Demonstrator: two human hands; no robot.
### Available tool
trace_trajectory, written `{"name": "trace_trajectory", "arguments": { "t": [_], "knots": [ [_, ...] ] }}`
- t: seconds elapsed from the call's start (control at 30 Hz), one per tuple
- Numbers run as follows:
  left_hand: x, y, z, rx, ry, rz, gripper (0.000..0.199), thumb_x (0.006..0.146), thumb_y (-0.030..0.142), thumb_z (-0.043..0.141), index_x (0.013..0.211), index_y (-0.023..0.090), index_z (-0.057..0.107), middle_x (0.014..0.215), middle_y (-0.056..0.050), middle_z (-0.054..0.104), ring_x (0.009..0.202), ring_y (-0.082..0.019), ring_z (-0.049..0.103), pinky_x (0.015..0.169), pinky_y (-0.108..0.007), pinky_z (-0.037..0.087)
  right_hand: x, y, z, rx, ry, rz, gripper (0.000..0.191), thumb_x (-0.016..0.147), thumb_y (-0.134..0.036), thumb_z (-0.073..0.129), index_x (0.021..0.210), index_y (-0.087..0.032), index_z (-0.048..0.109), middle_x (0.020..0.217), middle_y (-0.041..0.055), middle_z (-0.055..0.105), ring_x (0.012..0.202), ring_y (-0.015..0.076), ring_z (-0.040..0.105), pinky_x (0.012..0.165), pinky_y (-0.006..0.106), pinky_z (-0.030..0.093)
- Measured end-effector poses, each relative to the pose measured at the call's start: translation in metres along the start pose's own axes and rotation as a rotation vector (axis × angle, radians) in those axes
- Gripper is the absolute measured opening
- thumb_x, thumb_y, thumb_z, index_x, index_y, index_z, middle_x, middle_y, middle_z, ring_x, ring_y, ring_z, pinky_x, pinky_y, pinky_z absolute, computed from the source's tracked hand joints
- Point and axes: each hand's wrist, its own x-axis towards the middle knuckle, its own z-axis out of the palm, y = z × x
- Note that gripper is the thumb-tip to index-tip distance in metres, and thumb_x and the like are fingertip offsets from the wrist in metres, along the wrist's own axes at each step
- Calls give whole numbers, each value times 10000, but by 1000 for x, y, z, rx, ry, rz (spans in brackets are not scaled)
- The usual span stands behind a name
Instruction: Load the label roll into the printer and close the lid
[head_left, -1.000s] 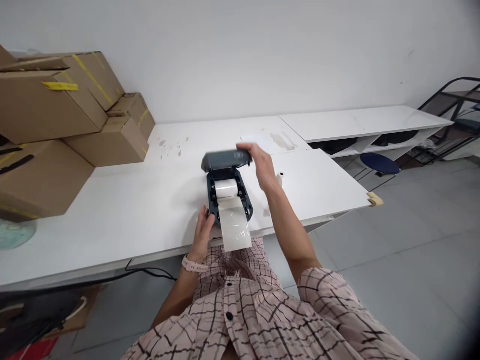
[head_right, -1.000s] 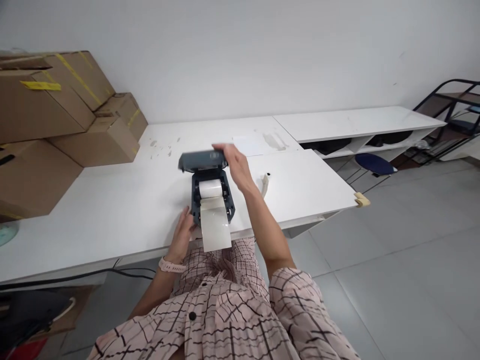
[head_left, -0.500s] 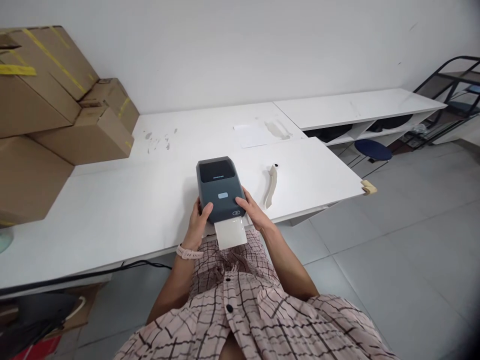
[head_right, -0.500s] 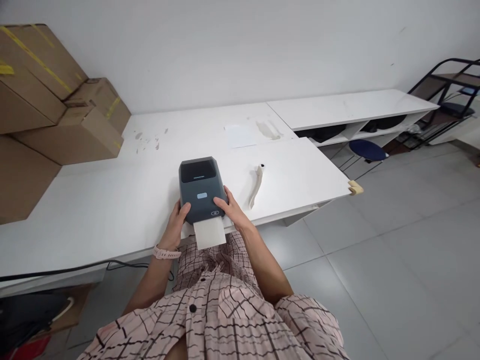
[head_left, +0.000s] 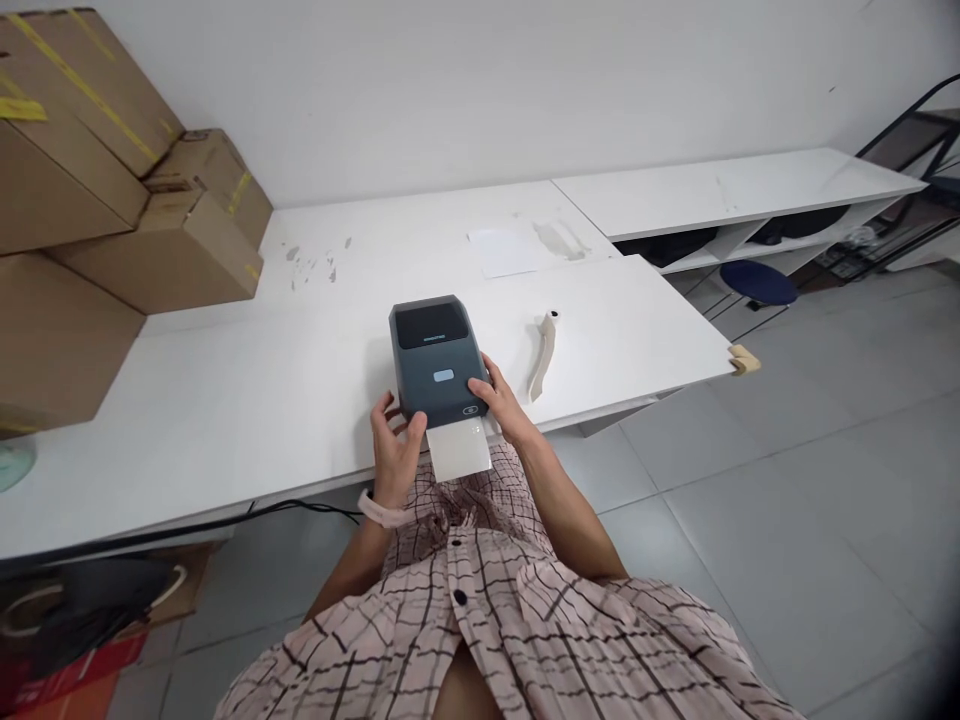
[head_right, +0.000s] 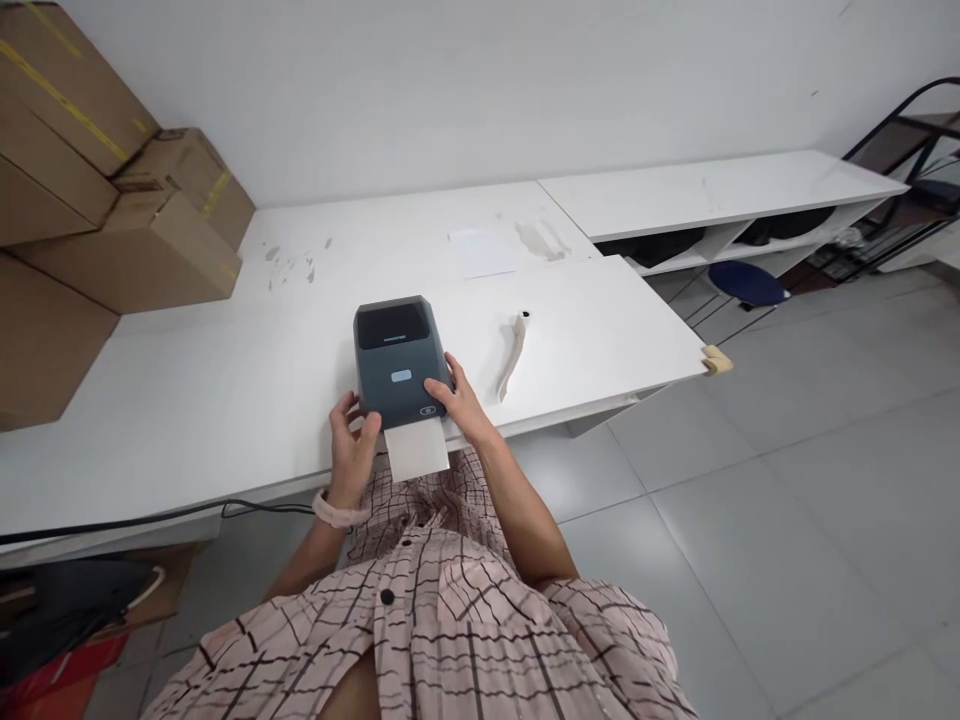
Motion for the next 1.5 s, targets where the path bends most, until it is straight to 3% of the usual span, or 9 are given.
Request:
{"name": "trace_trajectory", "arguments": {
  "t": [0.07, 0.33, 0.5, 0.67, 0.83, 0.93, 1.07, 1.33, 1.5],
  "knots": [
    [-24, -8, 3, 58, 127, -7, 555, 822, 596, 689, 1198, 202, 581, 1117, -100, 657, 945, -193, 643, 783, -303, 520, 0, 0, 1, 6, 6, -5, 982, 750, -588, 766, 1572, -261, 339, 1584, 67, 467, 1433, 315, 467, 1217, 486, 369],
    [-30, 19, 10, -419, -474, -521, 435, 677, 536, 817, 817, 147, 683, 720, -28, 662, 449, -54, 374, 415, -233, 266, -4, -3, 5, -20, 1, -11, 945, 765, -572, 728, 1567, -242, 350, 1577, 66, 477, 1442, 302, 457, 1225, 461, 357],
    [-30, 22, 4, -258, -430, -370, 452, 691, 574, 803, 880, 172, 718, 705, -37, 671, 612, -152, 562, 494, -255, 394, -1, -15, 11, -98, 66, -36, 979, 750, -499, 719, 1595, -268, 281, 1617, 64, 413, 1485, 301, 398, 1233, 473, 334],
    [-33, 7, -18, -51, -394, -227, 495, 841, 622, 645, 601, 205, 528, 542, 30, 460, 516, -112, 408, 517, -257, 353, 13, -35, 22, -383, 52, -152, 1004, 711, -400, 767, 1591, -305, 294, 1624, 53, 377, 1509, 349, 319, 1254, 523, 257],
    [-13, -2, -37, 28, -179, -159, 382, 890, 564, 614, 743, 212, 616, 643, 10, 520, 588, -140, 477, 554, -267, 403, 26, -43, 30, -549, 121, -132, 1009, 646, -306, 752, 1565, -315, 335, 1568, 64, 425, 1472, 377, 341, 1242, 586, 232],
    [2, 2, -29, 16, -16, -23, 403, 903, 569, 602, 1109, 228, 665, 1102, -83, 695, 985, -222, 648, 786, -315, 528, 22, -41, 27, -587, 118, -128, 1020, 658, -323, 779, 1574, -311, 331, 1572, 75, 430, 1473, 376, 349, 1247, 597, 210],
    [7, 8, -9, -87, -110, 10, 655, 959, 626, 469, 1533, 316, 409, 1665, -51, 336, 1516, -278, 344, 1186, -393, 380, -1, -23, 12, -389, 57, -136, 884, 818, -569, 714, 1582, -359, 322, 1647, 15, 359, 1527, 307, 312, 1274, 520, 213],
    [0, 2, 4, -80, -118, 59, 787, 953, 712, 330, 1616, 291, 282, 1738, -8, 96, 1604, -263, 16, 1298, -415, 165, -28, 3, 2, -207, 88, -201, 709, 950, -705, 466, 1538, -311, 424, 1662, -2, 352, 1565, 218, 253, 1306, 444, 155],
    [29, 33, -2, -134, -105, 248, 681, 999, 638, 315, 1579, 284, 371, 1709, -10, 238, 1585, -246, 173, 1278, -371, 217, -14, -35, 10, -230, 15, -328, 729, 974, -707, 404, 1590, -327, 320, 1696, -13, 268, 1580, 214, 206, 1308, 444, 137]
  ]
}}
